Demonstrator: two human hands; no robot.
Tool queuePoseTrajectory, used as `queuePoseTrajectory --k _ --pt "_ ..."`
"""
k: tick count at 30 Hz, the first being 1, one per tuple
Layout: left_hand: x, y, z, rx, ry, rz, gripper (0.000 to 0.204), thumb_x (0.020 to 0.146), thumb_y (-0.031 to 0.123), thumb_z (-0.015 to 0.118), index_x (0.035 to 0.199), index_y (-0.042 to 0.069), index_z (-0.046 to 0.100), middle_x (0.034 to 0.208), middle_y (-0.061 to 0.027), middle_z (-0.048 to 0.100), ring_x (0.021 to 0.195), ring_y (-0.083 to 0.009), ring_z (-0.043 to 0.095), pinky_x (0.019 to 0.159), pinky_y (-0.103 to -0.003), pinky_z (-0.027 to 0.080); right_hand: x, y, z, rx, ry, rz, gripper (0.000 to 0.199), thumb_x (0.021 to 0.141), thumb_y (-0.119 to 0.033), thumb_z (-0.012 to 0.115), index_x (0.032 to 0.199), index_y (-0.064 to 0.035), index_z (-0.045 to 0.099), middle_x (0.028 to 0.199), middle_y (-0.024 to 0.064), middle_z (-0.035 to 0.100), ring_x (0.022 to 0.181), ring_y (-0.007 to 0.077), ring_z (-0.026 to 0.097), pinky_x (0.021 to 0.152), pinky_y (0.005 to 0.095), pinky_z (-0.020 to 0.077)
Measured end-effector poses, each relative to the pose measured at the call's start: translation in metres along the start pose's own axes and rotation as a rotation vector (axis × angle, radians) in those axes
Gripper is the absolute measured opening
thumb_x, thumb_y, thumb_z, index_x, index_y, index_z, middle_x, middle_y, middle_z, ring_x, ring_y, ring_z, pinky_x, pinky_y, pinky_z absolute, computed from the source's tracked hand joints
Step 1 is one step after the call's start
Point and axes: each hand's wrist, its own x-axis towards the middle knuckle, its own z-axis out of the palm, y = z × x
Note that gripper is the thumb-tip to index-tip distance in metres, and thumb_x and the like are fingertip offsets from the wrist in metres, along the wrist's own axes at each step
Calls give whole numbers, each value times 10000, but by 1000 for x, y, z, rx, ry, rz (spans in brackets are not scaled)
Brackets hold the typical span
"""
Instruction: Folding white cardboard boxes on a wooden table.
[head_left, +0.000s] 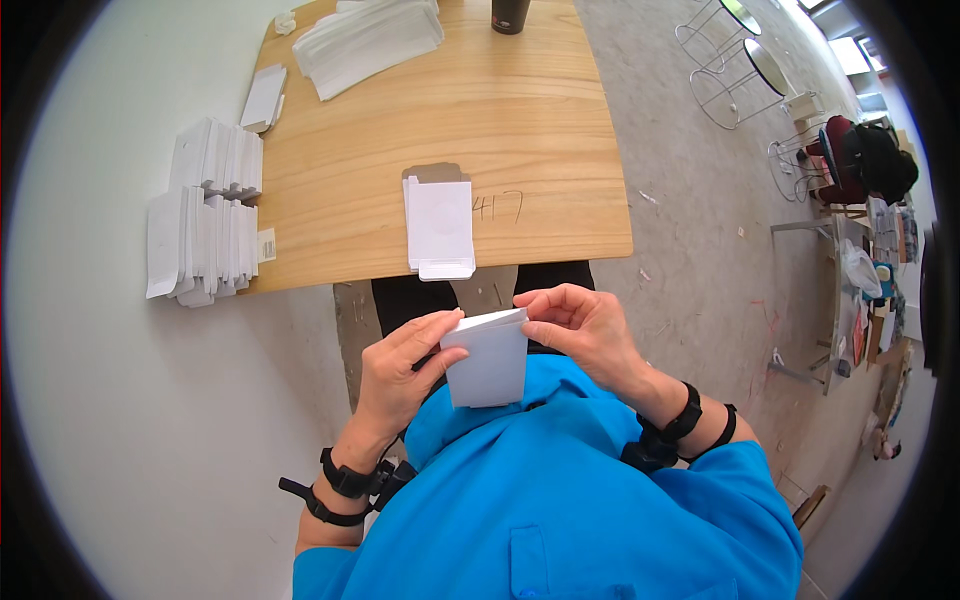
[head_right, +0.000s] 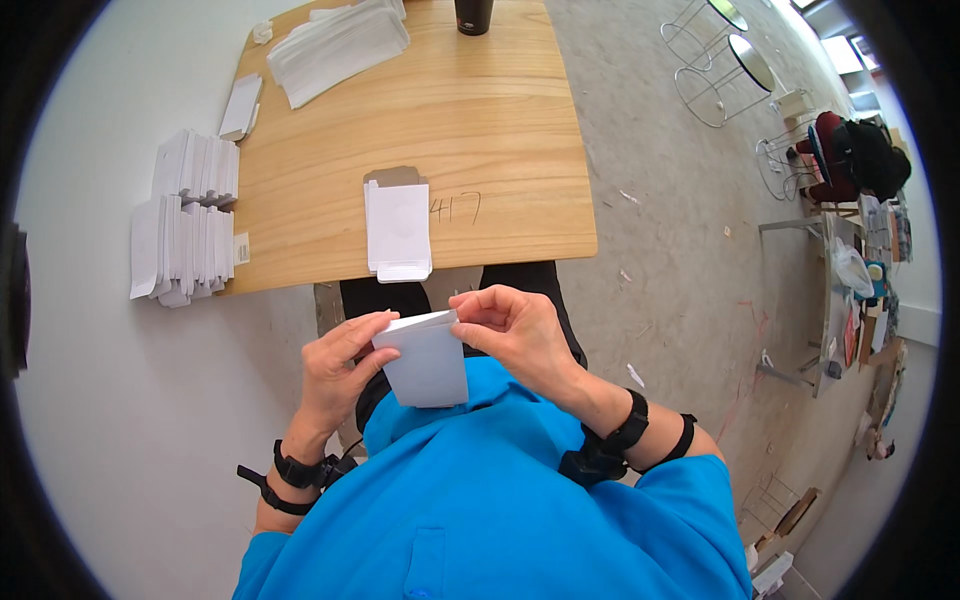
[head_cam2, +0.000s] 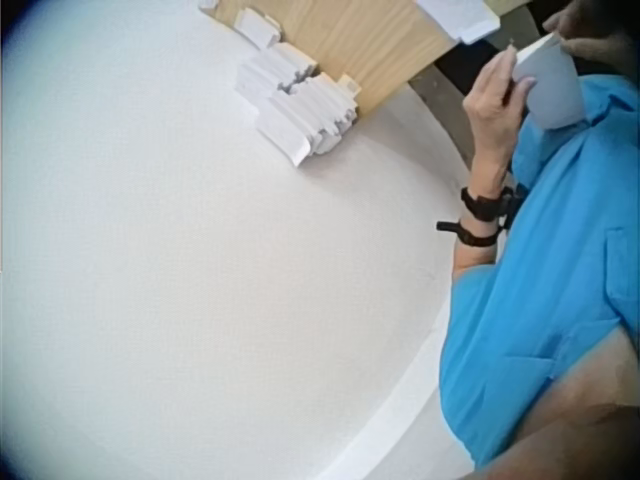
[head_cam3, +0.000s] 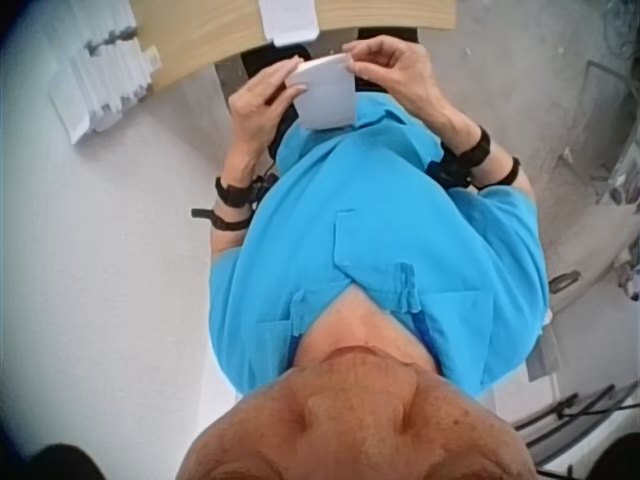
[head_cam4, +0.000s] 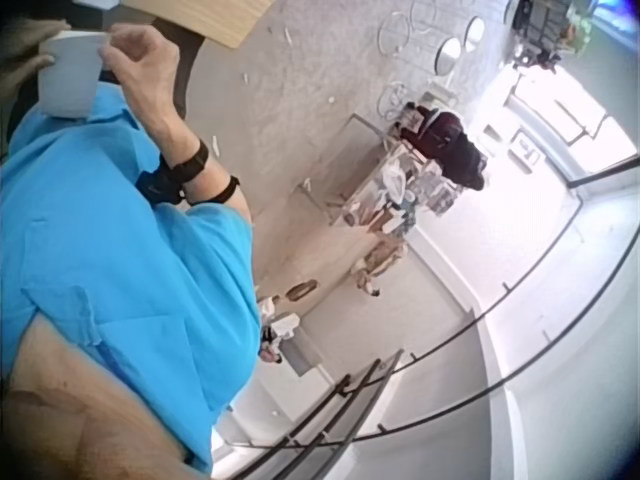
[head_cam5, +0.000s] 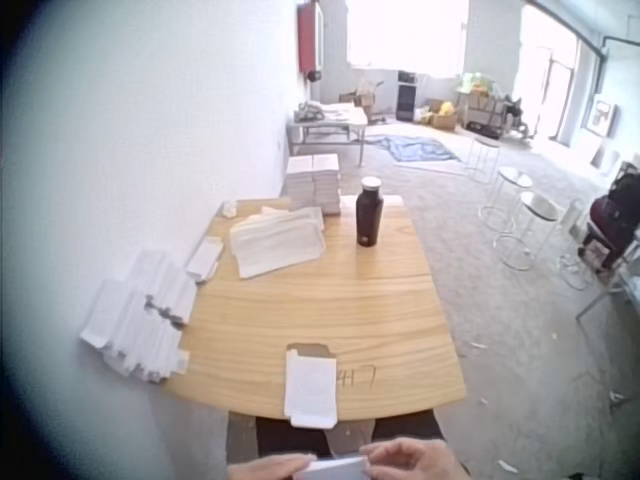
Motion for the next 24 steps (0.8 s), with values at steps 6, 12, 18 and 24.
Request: queuePoseTrajectory --k 6,12,18,24 --pt "-2 3 2 33 19 17 398 807 98 783 1195 76 696 1142 -136 704 981 -246 708 826 -325 599 -3 -3 -2 45 -25 43 113 852 -7 734 944 34 681 1284 235 583 1029 229 675 895 332 577" --pt "-3 2 2 26 29 27 395 805 92 784 1190 71 697 1132 -138 705 969 -244 710 816 -323 601 -7 -5 0 124 -21 90 93 847 -2 735 922 32 692 1319 238 560 1057 237 666 916 340 561" --pt "-1 -2 1 16 -1 26 374 814 95 780 1179 75 704 1127 -133 708 948 -227 710 791 -312 607 -5 3 -3 -168 -6 -141 165 847 21 716 1010 21 694 1210 167 644 1023 207 679 892 314 572" --pt "-1 -6 2 -70 -46 -12 351 819 74 772 1164 75 708 1137 -126 705 944 -207 707 776 -297 608 -2 5 -7 -462 -55 -373 228 823 21 734 1044 -23 699 1113 123 688 964 208 700 827 301 593"
